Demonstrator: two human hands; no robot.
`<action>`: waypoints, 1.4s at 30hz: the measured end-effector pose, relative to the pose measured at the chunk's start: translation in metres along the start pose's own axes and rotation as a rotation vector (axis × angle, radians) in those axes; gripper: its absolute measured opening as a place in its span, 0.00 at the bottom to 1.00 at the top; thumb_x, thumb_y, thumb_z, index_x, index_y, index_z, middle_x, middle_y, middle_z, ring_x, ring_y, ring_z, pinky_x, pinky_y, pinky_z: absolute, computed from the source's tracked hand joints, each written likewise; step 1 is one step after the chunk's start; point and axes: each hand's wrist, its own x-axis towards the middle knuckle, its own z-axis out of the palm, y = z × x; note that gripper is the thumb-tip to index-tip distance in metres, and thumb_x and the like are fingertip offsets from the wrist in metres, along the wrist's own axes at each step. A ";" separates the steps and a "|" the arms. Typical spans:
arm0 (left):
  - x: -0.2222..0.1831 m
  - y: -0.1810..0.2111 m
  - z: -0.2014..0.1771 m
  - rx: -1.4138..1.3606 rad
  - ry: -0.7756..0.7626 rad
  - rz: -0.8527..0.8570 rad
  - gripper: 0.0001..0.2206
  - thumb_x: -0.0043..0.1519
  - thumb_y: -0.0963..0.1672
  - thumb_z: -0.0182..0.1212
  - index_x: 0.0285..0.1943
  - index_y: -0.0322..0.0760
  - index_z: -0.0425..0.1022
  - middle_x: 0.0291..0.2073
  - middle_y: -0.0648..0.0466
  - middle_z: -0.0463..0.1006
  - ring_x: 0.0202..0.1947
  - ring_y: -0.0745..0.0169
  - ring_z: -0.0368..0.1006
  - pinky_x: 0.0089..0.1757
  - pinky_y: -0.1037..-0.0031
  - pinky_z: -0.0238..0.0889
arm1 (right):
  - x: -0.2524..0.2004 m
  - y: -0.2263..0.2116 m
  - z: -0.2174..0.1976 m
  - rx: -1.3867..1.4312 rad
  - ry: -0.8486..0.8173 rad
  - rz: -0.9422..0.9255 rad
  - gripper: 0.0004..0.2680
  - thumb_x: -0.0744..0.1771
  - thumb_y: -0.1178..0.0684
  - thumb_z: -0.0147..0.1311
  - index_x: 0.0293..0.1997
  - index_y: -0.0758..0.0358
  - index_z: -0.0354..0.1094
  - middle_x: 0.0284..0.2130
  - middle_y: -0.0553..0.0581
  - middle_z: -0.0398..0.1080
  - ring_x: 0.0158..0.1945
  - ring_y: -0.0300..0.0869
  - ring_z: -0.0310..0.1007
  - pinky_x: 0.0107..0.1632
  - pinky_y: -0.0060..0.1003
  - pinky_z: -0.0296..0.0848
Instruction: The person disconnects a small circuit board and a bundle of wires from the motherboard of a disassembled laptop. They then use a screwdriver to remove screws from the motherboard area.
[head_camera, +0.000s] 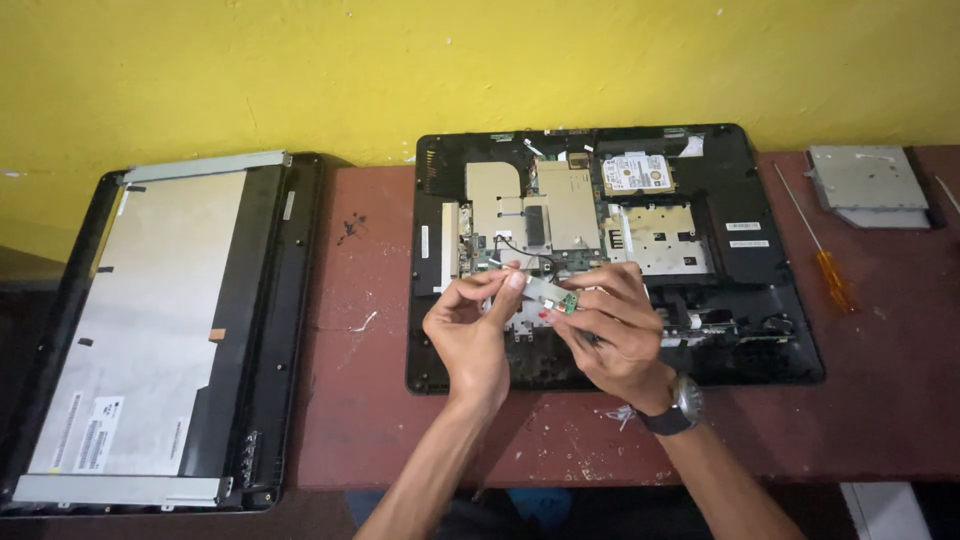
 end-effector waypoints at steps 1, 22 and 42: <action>0.000 -0.002 -0.001 0.001 0.000 -0.001 0.10 0.50 0.33 0.76 0.26 0.26 0.75 0.29 0.36 0.83 0.40 0.44 0.84 0.39 0.62 0.79 | 0.003 -0.001 -0.001 0.000 0.000 0.002 0.06 0.61 0.64 0.69 0.25 0.61 0.77 0.22 0.53 0.73 0.36 0.53 0.81 0.48 0.49 0.71; 0.002 0.010 -0.013 0.067 -0.242 0.130 0.13 0.44 0.31 0.78 0.23 0.27 0.74 0.26 0.36 0.83 0.31 0.49 0.83 0.36 0.63 0.80 | 0.003 0.023 -0.039 0.188 -0.217 0.633 0.03 0.64 0.62 0.59 0.30 0.69 0.76 0.29 0.66 0.78 0.40 0.60 0.80 0.49 0.52 0.71; 0.008 0.044 -0.041 0.413 -0.780 0.277 0.09 0.49 0.34 0.75 0.24 0.31 0.77 0.27 0.46 0.85 0.28 0.48 0.79 0.36 0.66 0.71 | 0.078 0.015 -0.015 0.064 -1.046 0.362 0.06 0.68 0.53 0.57 0.32 0.59 0.72 0.27 0.52 0.73 0.35 0.47 0.70 0.44 0.45 0.64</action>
